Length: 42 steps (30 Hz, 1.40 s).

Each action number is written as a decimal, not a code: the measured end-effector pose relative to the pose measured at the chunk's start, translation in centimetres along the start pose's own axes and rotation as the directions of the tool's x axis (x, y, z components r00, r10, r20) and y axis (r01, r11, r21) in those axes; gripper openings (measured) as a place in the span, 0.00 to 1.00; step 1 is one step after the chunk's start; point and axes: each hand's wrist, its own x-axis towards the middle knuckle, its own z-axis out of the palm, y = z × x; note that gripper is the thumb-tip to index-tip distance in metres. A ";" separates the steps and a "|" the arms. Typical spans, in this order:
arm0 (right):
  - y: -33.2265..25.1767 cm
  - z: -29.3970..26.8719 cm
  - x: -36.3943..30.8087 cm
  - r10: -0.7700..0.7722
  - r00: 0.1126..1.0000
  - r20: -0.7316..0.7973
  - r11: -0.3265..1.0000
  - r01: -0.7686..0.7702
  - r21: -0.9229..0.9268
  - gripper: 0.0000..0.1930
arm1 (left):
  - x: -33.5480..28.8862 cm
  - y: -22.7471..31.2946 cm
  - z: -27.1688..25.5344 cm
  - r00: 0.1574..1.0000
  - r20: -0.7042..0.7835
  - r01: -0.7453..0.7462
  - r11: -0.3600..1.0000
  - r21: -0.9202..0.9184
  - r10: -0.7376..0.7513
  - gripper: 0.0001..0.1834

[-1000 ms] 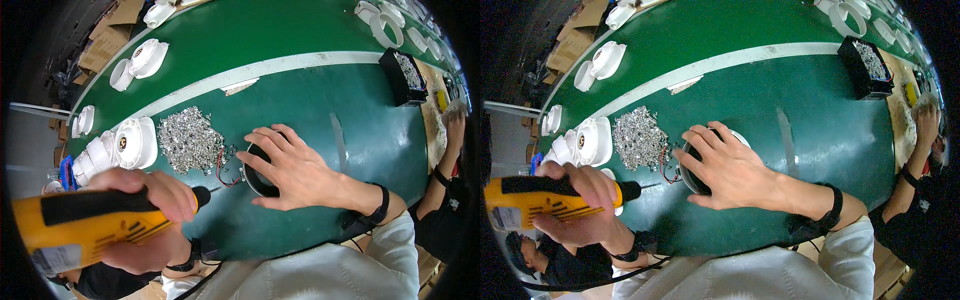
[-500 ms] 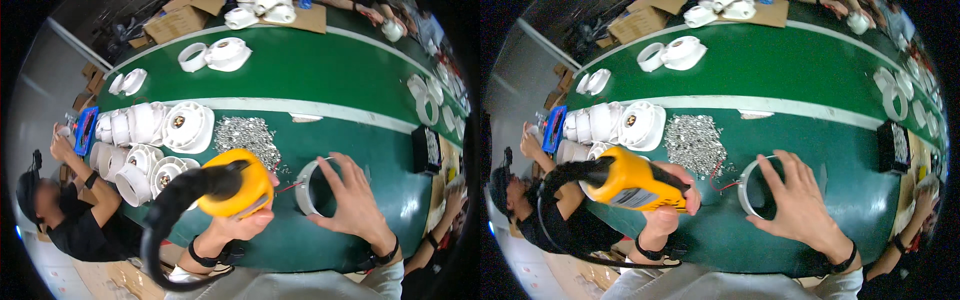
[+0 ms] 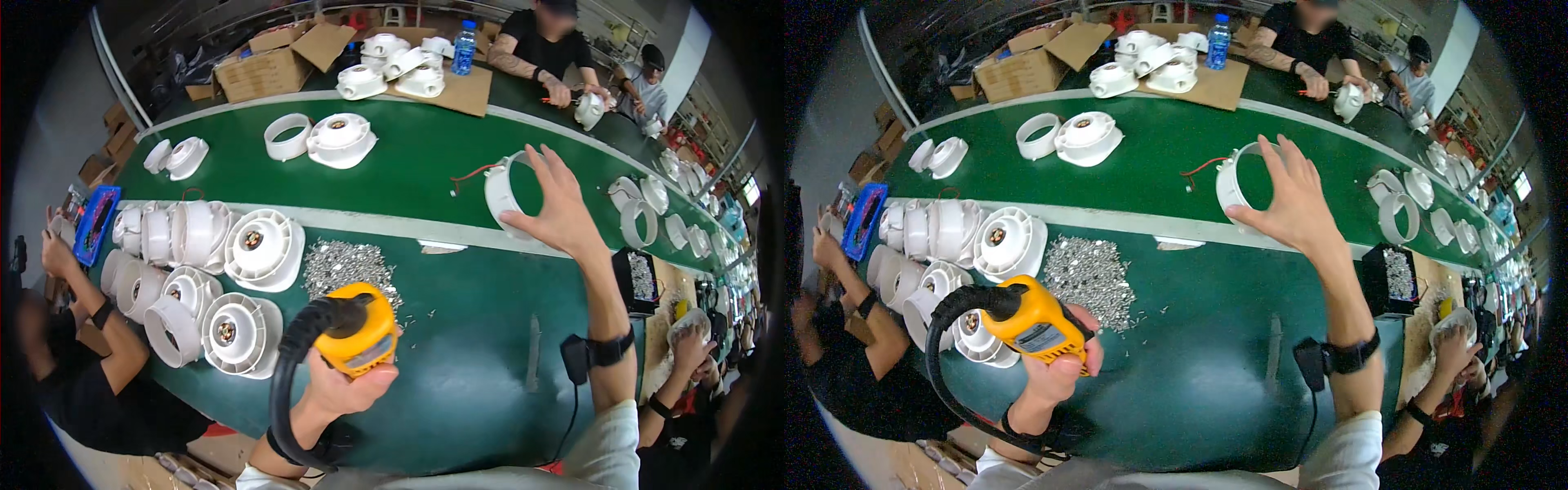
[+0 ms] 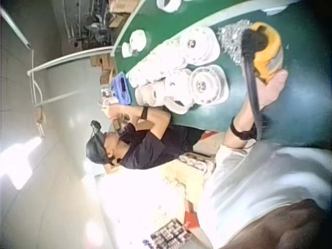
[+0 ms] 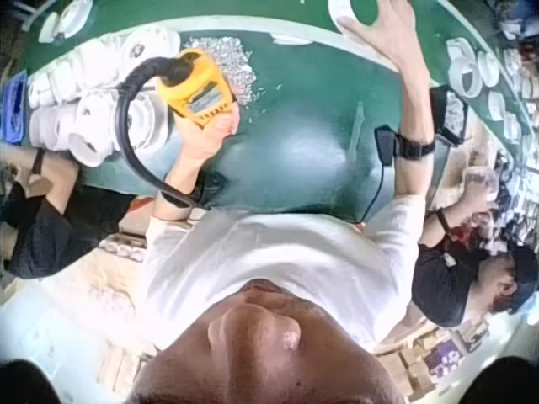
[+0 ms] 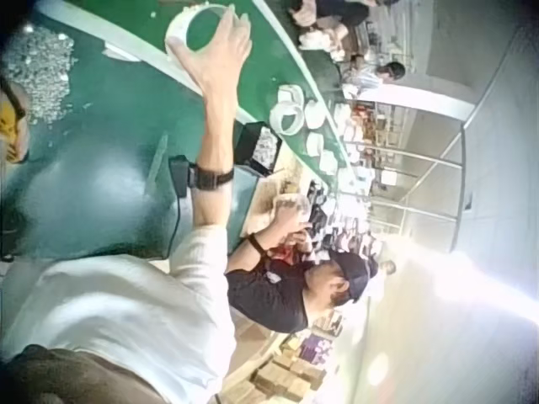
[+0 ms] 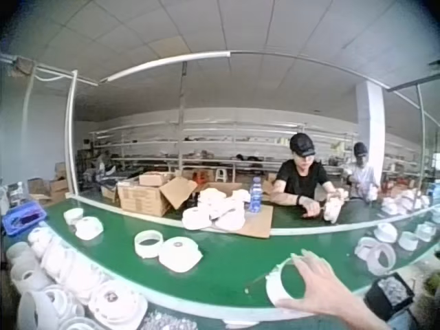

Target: The person uses a yellow power drill to fasten screws into white circular plastic housings on a green assembly table. They repeatedly pick up a housing, align it, drive screws into it, and then move the finished unit aside to make room for the next one. The process is repetitive and involves handling small metal screws and the plastic components.

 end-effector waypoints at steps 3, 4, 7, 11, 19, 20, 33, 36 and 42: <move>1.6 2.9 0.4 0.040 0.999 0.032 0.990 -0.035 -0.138 0.50 | 0.0 0.1 -0.7 1.000 0.024 0.015 1.000 -0.001 -0.015 0.34; 1.3 3.8 0.2 0.064 0.996 0.057 0.989 -0.055 -0.141 0.48 | 0.0 0.1 -0.9 1.000 0.019 0.010 1.000 -0.007 -0.009 0.34; 1.0 5.7 -1.8 0.096 0.980 0.173 0.992 -0.082 -0.091 0.43 | 0.1 -0.2 -1.2 1.000 0.023 0.001 1.000 -0.028 0.000 0.34; -1.0 6.7 -3.3 0.105 0.966 0.237 0.990 -0.079 -0.120 0.39 | -0.1 -0.7 -1.5 1.000 -0.010 0.014 0.999 -0.036 -0.015 0.34; -4.0 6.8 -1.3 -0.055 0.929 0.366 0.998 0.043 0.042 0.27 | 0.0 -0.4 -1.9 1.000 -0.017 0.017 0.998 -0.062 -0.018 0.34; -4.7 6.8 -0.8 -0.096 0.933 0.347 0.994 0.074 0.076 0.25 | -0.1 -0.5 -2.0 1.000 -0.006 0.028 0.998 -0.063 -0.029 0.34; -17.4 12.5 13.9 -0.510 0.851 0.124 0.856 0.488 0.171 0.13 | 0.1 -0.8 -3.0 0.999 0.035 0.039 0.995 -0.091 -0.035 0.33; -20.0 17.2 17.5 -0.490 0.865 0.106 0.855 0.453 0.252 0.15 | 0.1 -0.9 -3.0 0.999 -0.025 0.032 0.991 -0.133 -0.036 0.33; -22.8 22.6 21.1 -0.409 0.886 0.220 0.867 0.301 0.397 0.33 | -0.4 -2.6 -3.7 0.999 -0.023 0.040 0.984 -0.173 -0.045 0.34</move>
